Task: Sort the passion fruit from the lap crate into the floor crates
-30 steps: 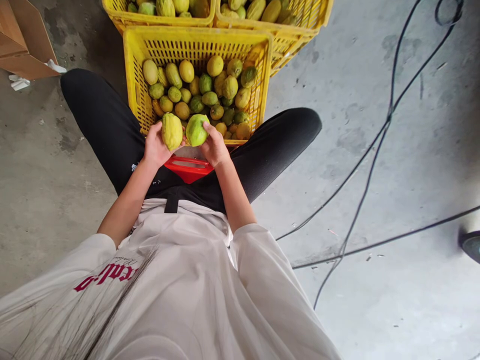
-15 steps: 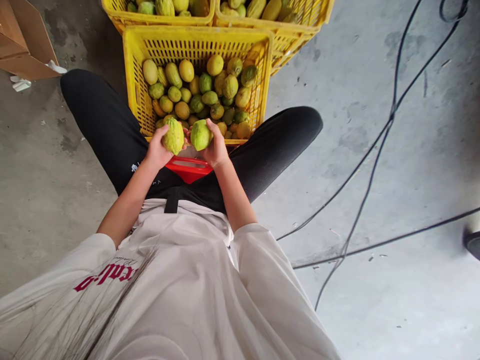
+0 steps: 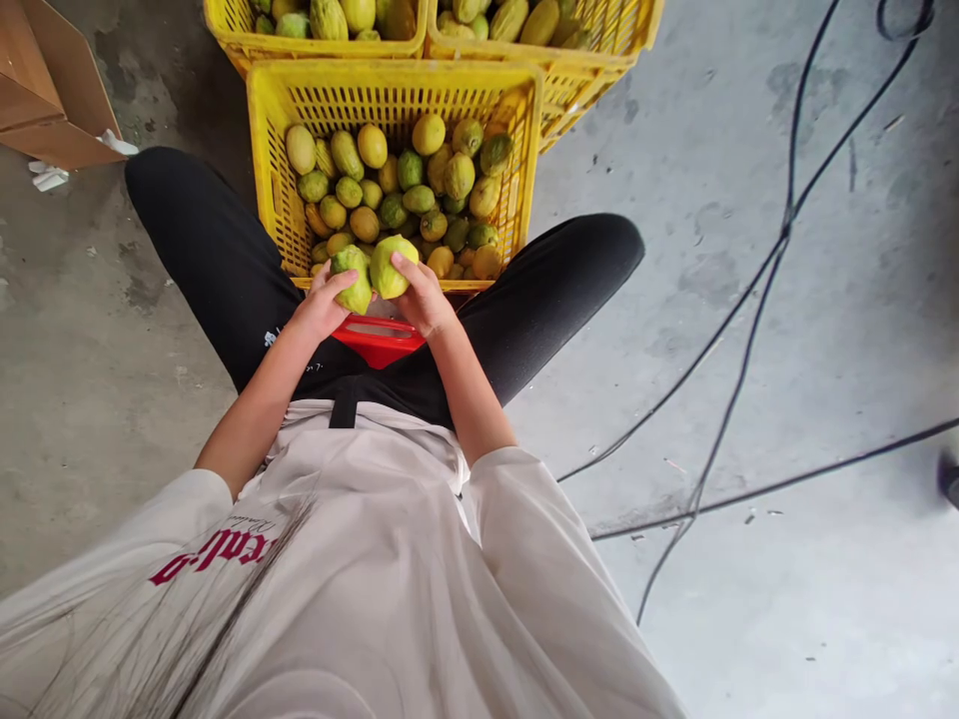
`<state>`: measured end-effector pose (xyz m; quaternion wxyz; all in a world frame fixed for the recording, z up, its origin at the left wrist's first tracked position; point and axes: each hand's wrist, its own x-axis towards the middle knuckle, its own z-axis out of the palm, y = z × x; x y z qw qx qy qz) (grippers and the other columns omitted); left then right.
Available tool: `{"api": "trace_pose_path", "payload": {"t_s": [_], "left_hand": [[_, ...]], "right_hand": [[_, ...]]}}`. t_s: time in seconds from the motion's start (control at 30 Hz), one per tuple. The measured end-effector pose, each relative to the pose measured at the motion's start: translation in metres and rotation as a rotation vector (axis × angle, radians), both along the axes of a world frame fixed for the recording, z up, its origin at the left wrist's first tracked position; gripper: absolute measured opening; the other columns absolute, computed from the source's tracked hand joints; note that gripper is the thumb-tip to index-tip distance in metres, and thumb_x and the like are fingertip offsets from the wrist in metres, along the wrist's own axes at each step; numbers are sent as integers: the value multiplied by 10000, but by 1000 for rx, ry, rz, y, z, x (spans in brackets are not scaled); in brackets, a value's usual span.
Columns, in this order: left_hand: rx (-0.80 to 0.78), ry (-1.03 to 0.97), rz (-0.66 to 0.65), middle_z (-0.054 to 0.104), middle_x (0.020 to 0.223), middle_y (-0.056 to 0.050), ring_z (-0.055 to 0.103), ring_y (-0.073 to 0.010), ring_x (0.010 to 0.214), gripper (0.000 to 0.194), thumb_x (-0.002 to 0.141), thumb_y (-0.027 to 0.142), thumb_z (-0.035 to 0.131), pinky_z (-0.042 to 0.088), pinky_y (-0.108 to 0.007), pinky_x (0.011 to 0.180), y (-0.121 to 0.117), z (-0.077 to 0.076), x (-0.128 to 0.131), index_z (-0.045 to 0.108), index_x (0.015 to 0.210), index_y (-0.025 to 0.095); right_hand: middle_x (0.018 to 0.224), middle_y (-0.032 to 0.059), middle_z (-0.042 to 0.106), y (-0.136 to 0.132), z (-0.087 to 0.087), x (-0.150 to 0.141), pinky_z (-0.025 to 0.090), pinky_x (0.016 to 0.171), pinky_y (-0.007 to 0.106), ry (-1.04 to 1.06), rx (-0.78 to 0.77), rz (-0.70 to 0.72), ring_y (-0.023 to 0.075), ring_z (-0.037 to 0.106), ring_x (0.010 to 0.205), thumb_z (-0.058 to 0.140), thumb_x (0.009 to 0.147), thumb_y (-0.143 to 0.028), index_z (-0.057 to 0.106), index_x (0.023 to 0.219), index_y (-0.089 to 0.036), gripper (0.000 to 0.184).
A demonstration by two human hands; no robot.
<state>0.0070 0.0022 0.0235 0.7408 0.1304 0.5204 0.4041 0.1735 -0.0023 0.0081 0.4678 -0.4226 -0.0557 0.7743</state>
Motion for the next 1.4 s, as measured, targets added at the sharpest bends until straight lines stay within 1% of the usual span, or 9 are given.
{"api": "trace_pose_path", "payload": {"t_s": [0.2, 0.37, 0.6, 0.7, 0.8, 0.87, 1.0, 1.17, 1.4], "left_hand": [[-28, 11, -20, 822, 1163, -92, 765, -344, 1378, 204, 936, 266, 818, 669, -446, 1101, 4, 3, 3, 716, 1108, 227], [-71, -44, 85, 843, 1086, -133, 782, -370, 1336, 251, 1015, 385, 577, 704, -476, 1046, 9, 12, 0, 725, 1100, 201], [-98, -57, 90, 850, 1078, -75, 826, -326, 1218, 339, 979, 417, 603, 697, -440, 981, 8, 8, -10, 685, 1259, 244], [-102, -40, 89, 830, 966, -27, 859, -257, 984, 233, 962, 360, 672, 693, -356, 875, 8, 6, -9, 668, 1169, 251], [-109, -16, 52, 756, 785, 10, 772, -177, 654, 105, 986, 325, 638, 649, -286, 658, 7, 6, -7, 673, 1027, 235], [-102, -19, 14, 728, 727, 9, 722, -160, 575, 141, 1004, 337, 615, 609, -265, 568, 6, 6, -7, 694, 981, 223], [-82, -21, -16, 787, 792, -21, 760, -172, 648, 151, 961, 361, 691, 614, -262, 577, 6, 3, -7, 731, 959, 215], [-109, -22, 29, 839, 934, -60, 815, -220, 764, 248, 987, 422, 652, 641, -297, 644, 6, 6, -5, 750, 1073, 211], [-139, -114, 302, 821, 966, -97, 834, -349, 1185, 398, 1063, 426, 444, 680, -529, 1070, 6, 18, -8, 731, 1206, 189]], "right_hand": [[945, -20, 795, 1, 1, -2, 657, 1078, 419, -26, -16, -117, 256, 787, 1159, 770, 931, -339, 662, 1037, -286, 160], [953, 22, 815, 5, 11, -1, 699, 978, 447, -18, -60, -118, 305, 794, 1177, 768, 925, -520, 679, 1034, -288, 271], [989, 36, 828, 4, 6, 4, 687, 997, 528, 49, -13, -111, 345, 775, 1239, 694, 880, -516, 688, 1054, -298, 279], [1005, 27, 832, 4, 2, 2, 686, 1009, 516, 22, -26, -120, 332, 773, 1242, 733, 864, -483, 687, 1036, -302, 255], [995, 8, 825, 3, 0, -1, 693, 995, 456, -16, -42, -143, 297, 781, 1192, 795, 848, -462, 688, 1044, -300, 277], [977, 1, 815, 1, -1, -2, 694, 995, 438, -39, -43, -154, 286, 784, 1168, 822, 830, -437, 682, 1035, -296, 285], [932, 19, 808, -1, 1, -3, 703, 999, 464, -32, -29, -123, 318, 795, 1178, 828, 796, -410, 691, 999, -288, 274], [952, 58, 823, 0, -5, 1, 718, 967, 499, 43, -3, -57, 360, 803, 1184, 813, 817, -526, 699, 1032, -269, 354], [1114, 13, 833, -2, -15, 5, 705, 968, 482, 115, 51, -155, 328, 789, 1191, 744, 789, -387, 678, 1110, -287, 343]]}}
